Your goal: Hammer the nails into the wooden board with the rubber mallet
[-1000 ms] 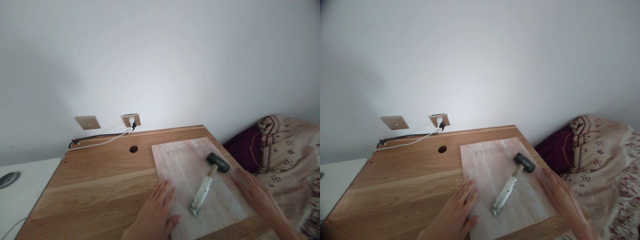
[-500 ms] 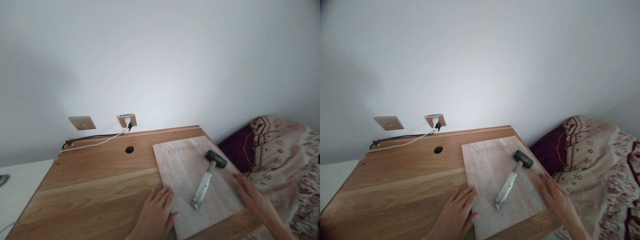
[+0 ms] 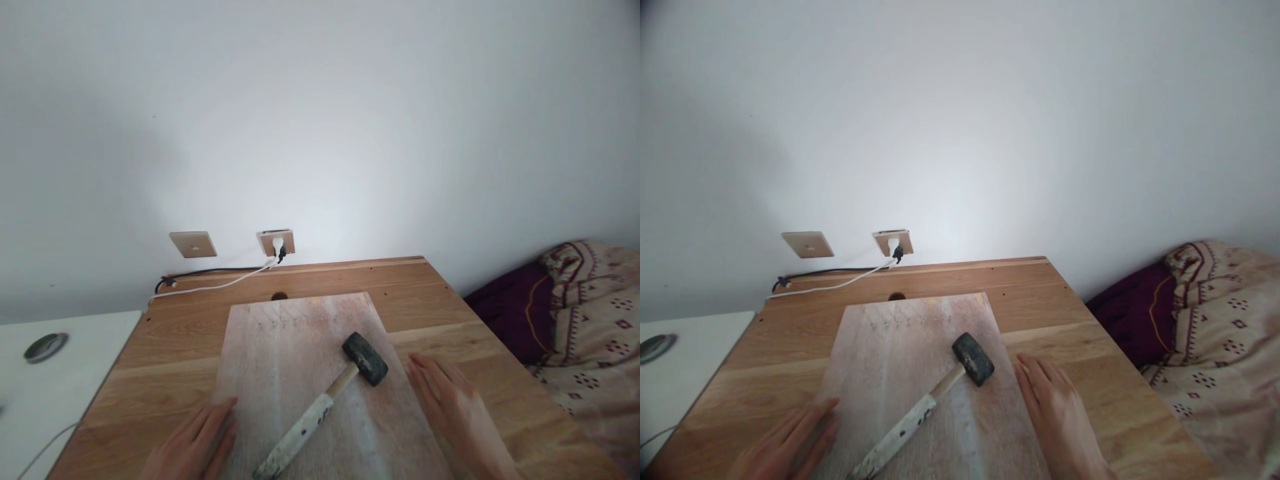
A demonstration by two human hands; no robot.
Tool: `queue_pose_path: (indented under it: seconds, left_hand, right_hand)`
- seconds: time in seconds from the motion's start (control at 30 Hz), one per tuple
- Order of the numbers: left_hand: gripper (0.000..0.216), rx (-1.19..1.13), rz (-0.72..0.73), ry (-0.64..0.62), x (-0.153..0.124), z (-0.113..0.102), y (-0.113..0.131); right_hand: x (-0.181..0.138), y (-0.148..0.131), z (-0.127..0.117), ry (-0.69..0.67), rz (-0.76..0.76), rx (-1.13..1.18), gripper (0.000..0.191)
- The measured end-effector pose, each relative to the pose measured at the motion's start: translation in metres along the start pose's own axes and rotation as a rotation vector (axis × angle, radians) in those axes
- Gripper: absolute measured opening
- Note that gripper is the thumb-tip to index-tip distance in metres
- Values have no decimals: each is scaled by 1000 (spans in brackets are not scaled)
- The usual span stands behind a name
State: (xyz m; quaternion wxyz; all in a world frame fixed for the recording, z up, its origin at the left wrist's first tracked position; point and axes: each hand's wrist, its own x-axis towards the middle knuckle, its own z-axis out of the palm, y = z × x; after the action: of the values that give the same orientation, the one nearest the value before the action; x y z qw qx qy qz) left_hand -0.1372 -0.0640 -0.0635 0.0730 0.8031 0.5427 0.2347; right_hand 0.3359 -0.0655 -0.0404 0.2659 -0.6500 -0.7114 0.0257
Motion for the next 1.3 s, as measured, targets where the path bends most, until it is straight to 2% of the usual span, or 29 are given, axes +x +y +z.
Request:
queue_pose_path:
  seconds: [0.07,0.17,0.27,0.33,0.47,0.53,0.63,0.7,0.77,0.83,0.93,1.1,1.2,1.3]
  left_hand:
    - [30,-46,-127,-51,34,-1,0]
    - [36,-182,-204,-5,94,3,4]
    - [33,-309,-169,-54,135,12,7]
    - [26,-359,-149,-81,148,16,9]
    - [20,-463,-162,-95,158,17,9]
    - [16,-519,-215,-67,163,12,9]
    - [21,-614,-335,31,171,5,7]
    - [33,-685,-413,104,176,1,6]
    - [43,-745,-459,122,178,0,6]
    - [47,-765,-475,73,177,2,7]
    - [42,-696,-465,-42,172,6,11]
    - [20,-500,-339,-181,166,12,25]
    - [13,-463,-266,-218,171,14,30]
    - [19,-467,-242,-219,181,11,31]
  right_hand:
    - [48,-14,9,4,63,189,32]
    - [108,-32,29,-143,8,365,30]
    - [137,-41,46,-248,-60,461,25]
    - [142,-42,52,-242,-51,518,28]
    - [140,-36,54,-85,84,620,49]
    - [142,-34,54,-68,127,654,62]
    - [149,-36,55,-172,129,637,66]
    - [153,-43,57,-290,102,565,57]
    - [155,-53,59,-409,57,459,43]
    - [156,-64,62,-486,12,350,31]
    - [162,-78,63,-523,-25,237,25]
    - [176,-84,47,-505,-31,262,20]
    - [179,-81,40,-500,11,345,32]
    - [177,-79,45,-536,49,377,44]
